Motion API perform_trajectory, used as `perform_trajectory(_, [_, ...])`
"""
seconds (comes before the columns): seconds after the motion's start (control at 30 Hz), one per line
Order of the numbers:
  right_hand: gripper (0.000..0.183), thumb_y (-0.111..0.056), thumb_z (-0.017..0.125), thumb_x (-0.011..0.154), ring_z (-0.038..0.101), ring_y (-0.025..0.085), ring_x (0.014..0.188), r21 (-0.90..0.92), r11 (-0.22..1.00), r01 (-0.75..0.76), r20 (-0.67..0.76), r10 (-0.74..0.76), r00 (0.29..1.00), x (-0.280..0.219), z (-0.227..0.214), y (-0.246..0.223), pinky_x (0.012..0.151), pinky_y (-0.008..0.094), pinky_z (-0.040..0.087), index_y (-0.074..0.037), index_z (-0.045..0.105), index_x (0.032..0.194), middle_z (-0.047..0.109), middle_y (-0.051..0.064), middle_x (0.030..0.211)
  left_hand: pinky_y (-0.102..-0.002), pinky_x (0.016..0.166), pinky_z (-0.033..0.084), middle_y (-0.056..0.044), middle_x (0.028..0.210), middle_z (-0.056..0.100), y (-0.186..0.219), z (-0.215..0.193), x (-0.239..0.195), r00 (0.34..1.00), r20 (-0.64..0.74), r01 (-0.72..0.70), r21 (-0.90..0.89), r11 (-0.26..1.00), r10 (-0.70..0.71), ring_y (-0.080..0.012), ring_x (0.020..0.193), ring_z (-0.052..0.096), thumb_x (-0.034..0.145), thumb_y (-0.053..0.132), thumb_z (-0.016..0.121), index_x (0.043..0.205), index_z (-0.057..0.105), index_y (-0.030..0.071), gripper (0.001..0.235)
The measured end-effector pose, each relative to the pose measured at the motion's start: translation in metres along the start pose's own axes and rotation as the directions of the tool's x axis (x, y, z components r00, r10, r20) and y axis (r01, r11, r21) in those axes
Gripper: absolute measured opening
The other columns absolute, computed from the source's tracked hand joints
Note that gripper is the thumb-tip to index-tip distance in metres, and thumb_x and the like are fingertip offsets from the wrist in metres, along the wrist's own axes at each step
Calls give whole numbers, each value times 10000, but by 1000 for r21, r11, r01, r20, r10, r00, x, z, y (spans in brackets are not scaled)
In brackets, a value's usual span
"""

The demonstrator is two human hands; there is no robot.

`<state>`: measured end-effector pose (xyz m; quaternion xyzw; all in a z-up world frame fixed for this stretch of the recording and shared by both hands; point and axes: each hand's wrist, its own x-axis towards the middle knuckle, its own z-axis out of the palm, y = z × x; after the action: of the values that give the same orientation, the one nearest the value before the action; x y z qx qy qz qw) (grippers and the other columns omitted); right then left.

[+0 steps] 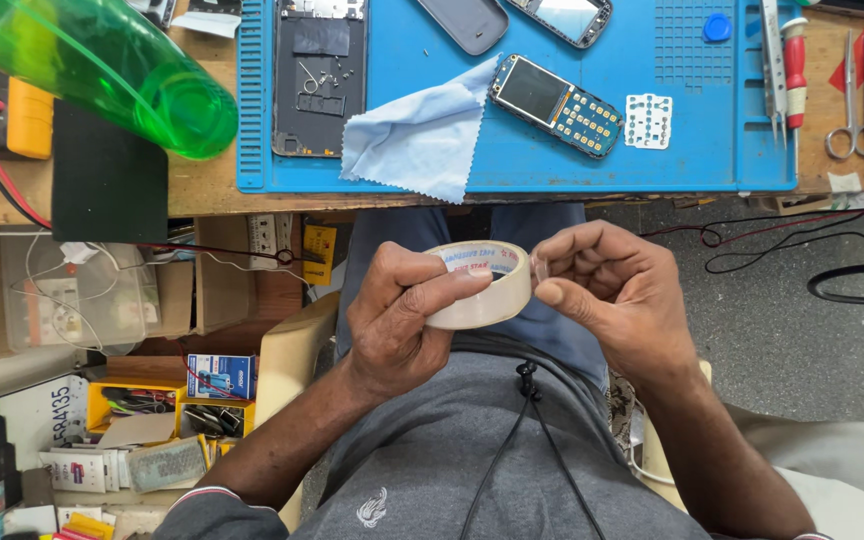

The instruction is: The person applies a transparent adhesive film to the keypad area of a disassembled mobile phone. They use tweezers to position the film and a metal tool to press it down, then trim the excess with scissors.

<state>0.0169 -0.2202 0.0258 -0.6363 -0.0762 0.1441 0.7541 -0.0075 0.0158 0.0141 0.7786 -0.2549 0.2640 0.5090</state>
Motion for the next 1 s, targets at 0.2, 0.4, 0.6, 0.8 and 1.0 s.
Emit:
perform_trajectory(0.2, [254, -19, 703, 951, 745, 146, 911, -123, 992, -41, -95, 30, 995, 2, 2, -6, 848, 273, 629, 60, 679, 1191, 769, 134, 1010, -262, 781, 573, -3, 1030, 577, 1, 1, 0, 1000, 7, -1, 22, 1000, 1, -134, 940, 591, 878, -52, 819, 1258, 687, 116, 436])
perform_trajectory(0.4, [194, 14, 664, 998, 740, 150, 952, -151, 987, 46, -97, -61, 993, 5, 6, -8, 846, 276, 627, 57, 644, 1187, 758, 135, 1021, -253, 785, 576, 5, 1032, 558, 0, 2, 3, 1000, 11, -3, 54, 999, 3, -130, 943, 567, 881, -39, 825, 1278, 686, 120, 449])
perform_trajectory(0.6, [217, 54, 677, 964, 727, 149, 989, -221, 967, 130, -34, -141, 989, 4, 3, -8, 893, 279, 611, 50, 658, 1180, 742, 142, 1066, -273, 772, 548, -6, 1048, 566, 0, 1, 7, 1000, 19, 14, 62, 998, -15, -144, 946, 564, 879, -88, 790, 1281, 688, 112, 461])
perform_trajectory(0.8, [227, 70, 717, 920, 742, 138, 926, -136, 989, 50, -110, -65, 992, 14, 2, -11, 830, 271, 630, 33, 643, 1132, 756, 120, 991, -273, 750, 542, -12, 1028, 565, 6, 1, 18, 1000, 7, 10, 64, 998, -10, -147, 924, 571, 855, -91, 783, 1264, 691, 104, 462])
perform_trajectory(1.0, [198, 80, 677, 948, 745, 129, 965, -245, 961, 131, -86, -156, 984, 14, 0, -18, 864, 261, 628, 19, 641, 1133, 749, 98, 997, -284, 760, 524, -8, 1037, 561, 7, 1, 25, 998, 56, 7, 71, 997, -11, -153, 925, 556, 851, -102, 780, 1278, 687, 104, 483])
